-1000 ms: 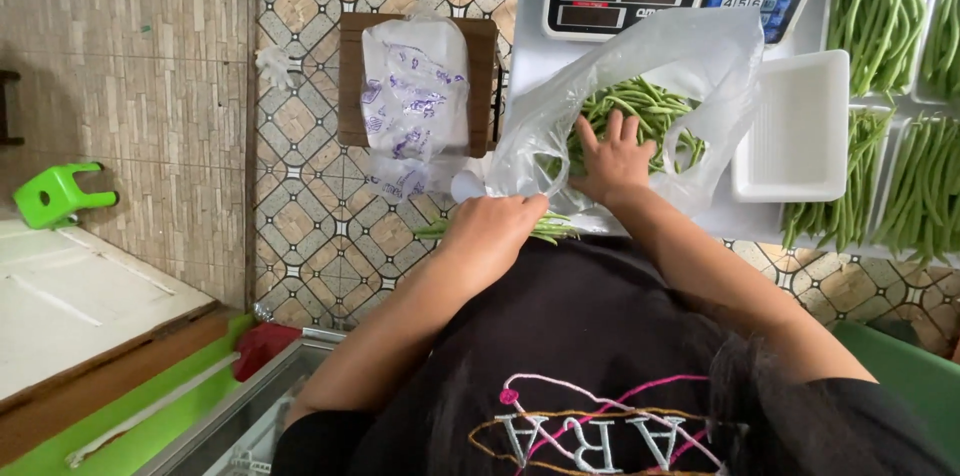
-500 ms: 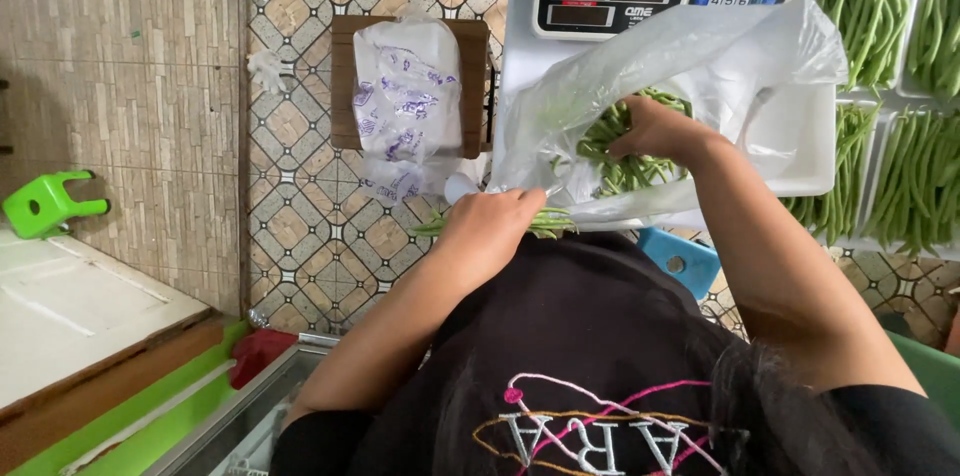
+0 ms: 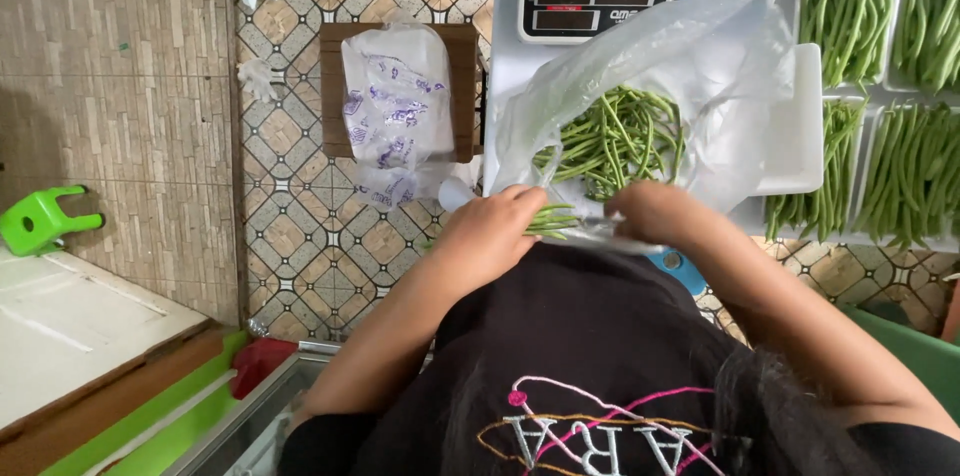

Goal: Sorting and weighing green beans into a plastic bag on a digital scale.

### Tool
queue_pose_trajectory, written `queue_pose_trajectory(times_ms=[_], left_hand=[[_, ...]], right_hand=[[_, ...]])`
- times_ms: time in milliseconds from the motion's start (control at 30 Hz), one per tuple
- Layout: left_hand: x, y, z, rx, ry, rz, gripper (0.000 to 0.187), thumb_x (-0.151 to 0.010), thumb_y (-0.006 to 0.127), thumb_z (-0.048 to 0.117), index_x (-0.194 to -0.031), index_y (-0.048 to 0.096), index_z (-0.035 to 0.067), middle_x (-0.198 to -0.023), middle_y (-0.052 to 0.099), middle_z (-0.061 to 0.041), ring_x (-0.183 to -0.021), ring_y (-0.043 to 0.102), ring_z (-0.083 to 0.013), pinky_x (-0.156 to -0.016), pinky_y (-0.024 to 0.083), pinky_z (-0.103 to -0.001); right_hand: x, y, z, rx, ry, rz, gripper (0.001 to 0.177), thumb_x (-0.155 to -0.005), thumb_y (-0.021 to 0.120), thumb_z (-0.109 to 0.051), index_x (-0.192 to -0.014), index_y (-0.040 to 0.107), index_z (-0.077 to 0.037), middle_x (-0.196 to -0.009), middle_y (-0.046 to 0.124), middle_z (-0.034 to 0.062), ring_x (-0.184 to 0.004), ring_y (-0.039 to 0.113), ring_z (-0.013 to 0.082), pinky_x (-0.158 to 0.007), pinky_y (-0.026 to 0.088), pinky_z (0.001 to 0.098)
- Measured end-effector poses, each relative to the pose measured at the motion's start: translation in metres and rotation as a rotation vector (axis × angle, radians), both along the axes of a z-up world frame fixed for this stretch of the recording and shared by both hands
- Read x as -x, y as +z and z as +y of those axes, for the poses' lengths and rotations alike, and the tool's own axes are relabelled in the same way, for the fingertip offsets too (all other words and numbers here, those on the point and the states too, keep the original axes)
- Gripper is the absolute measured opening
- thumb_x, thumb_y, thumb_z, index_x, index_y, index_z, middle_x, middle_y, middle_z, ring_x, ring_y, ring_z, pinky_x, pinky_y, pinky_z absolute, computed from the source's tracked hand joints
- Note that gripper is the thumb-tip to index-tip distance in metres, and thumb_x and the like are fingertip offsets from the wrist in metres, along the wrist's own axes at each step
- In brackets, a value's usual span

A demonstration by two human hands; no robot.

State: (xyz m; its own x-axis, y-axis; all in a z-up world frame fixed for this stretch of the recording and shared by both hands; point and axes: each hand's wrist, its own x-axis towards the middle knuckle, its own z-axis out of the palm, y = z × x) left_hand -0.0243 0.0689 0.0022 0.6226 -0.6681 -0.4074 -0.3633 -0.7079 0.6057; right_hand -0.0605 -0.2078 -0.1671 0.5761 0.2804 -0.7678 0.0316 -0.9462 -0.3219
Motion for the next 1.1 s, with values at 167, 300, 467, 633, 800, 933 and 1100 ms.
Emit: queue_pose_trajectory(times_ms=[167, 300, 467, 633, 800, 933, 1100], left_hand=[[-0.015, 0.014, -0.027, 0.348, 0.250, 0.188, 0.035, -0.094, 0.066, 0.009, -0.126, 0.054, 0.006, -0.131, 0.063, -0.025, -0.109, 0.068, -0.0478, -0.087, 0.059, -0.056], [-0.020, -0.021, -0.031, 0.289, 0.401, -0.004, 0.038, -0.095, 0.066, 0.012, -0.128, 0.053, -0.003, -0.143, 0.053, -0.030, -0.121, 0.062, -0.0483, -0.094, 0.057, -0.055], [-0.015, -0.003, -0.021, 0.166, 0.477, -0.082, 0.028, -0.095, 0.063, 0.008, -0.119, 0.054, -0.002, -0.147, 0.047, -0.032, -0.113, 0.064, -0.0503, -0.087, 0.059, -0.058], [-0.017, -0.007, -0.019, 0.192, 0.490, -0.019, 0.030, -0.095, 0.064, 0.011, -0.121, 0.054, -0.001, -0.146, 0.049, -0.030, -0.121, 0.061, -0.0491, -0.093, 0.057, -0.058], [-0.017, -0.004, -0.010, 0.309, 0.535, 0.094, 0.037, -0.096, 0.066, 0.019, -0.129, 0.055, 0.004, -0.128, 0.063, -0.019, -0.117, 0.066, -0.0407, -0.095, 0.056, -0.051], [-0.016, -0.005, -0.007, 0.365, 0.549, 0.162, 0.028, -0.096, 0.067, 0.022, -0.121, 0.060, 0.010, -0.111, 0.067, -0.011, -0.110, 0.068, -0.0364, -0.091, 0.057, -0.049], [-0.012, 0.003, -0.012, 0.413, 0.559, 0.236, 0.015, -0.096, 0.066, 0.018, -0.108, 0.061, 0.010, -0.095, 0.067, -0.010, -0.097, 0.070, -0.0318, -0.083, 0.056, -0.046]], right_hand=[[0.013, -0.034, 0.003, 0.080, 0.174, -0.044, 0.033, -0.097, 0.062, -0.029, -0.129, 0.069, -0.034, -0.114, 0.076, 0.0015, -0.113, 0.072, 0.0258, -0.092, 0.061, 0.0457], [-0.012, -0.062, -0.021, 0.078, -0.176, -0.387, 0.027, -0.093, 0.064, -0.035, -0.117, 0.071, -0.024, -0.099, 0.075, 0.0088, -0.099, 0.075, 0.0300, -0.083, 0.063, 0.0479], [-0.061, -0.075, 0.000, 0.161, -0.470, -0.421, 0.029, -0.098, 0.058, -0.038, -0.115, 0.057, -0.015, -0.104, 0.065, 0.0145, -0.095, 0.072, 0.0403, -0.080, 0.058, 0.0559], [-0.075, -0.076, -0.002, 0.158, -0.523, -0.434, 0.024, -0.099, 0.061, -0.042, -0.112, 0.073, -0.025, -0.099, 0.071, 0.0060, -0.100, 0.073, 0.0347, -0.084, 0.059, 0.0507], [-0.071, -0.043, -0.043, -0.137, -0.777, -0.471, 0.025, -0.100, 0.068, -0.046, -0.118, 0.075, -0.030, -0.094, 0.075, -0.0013, -0.103, 0.070, 0.0279, -0.086, 0.055, 0.0509], [-0.069, 0.002, -0.052, -0.169, -0.845, -0.415, 0.022, -0.103, 0.065, -0.039, -0.117, 0.075, -0.026, -0.087, 0.073, -0.0028, -0.097, 0.070, 0.0242, -0.084, 0.054, 0.0470], [-0.070, -0.005, -0.056, -0.129, -0.741, -0.401, 0.026, -0.103, 0.066, -0.030, -0.120, 0.075, -0.014, -0.095, 0.076, 0.0100, -0.104, 0.069, 0.0369, -0.089, 0.054, 0.0507]])
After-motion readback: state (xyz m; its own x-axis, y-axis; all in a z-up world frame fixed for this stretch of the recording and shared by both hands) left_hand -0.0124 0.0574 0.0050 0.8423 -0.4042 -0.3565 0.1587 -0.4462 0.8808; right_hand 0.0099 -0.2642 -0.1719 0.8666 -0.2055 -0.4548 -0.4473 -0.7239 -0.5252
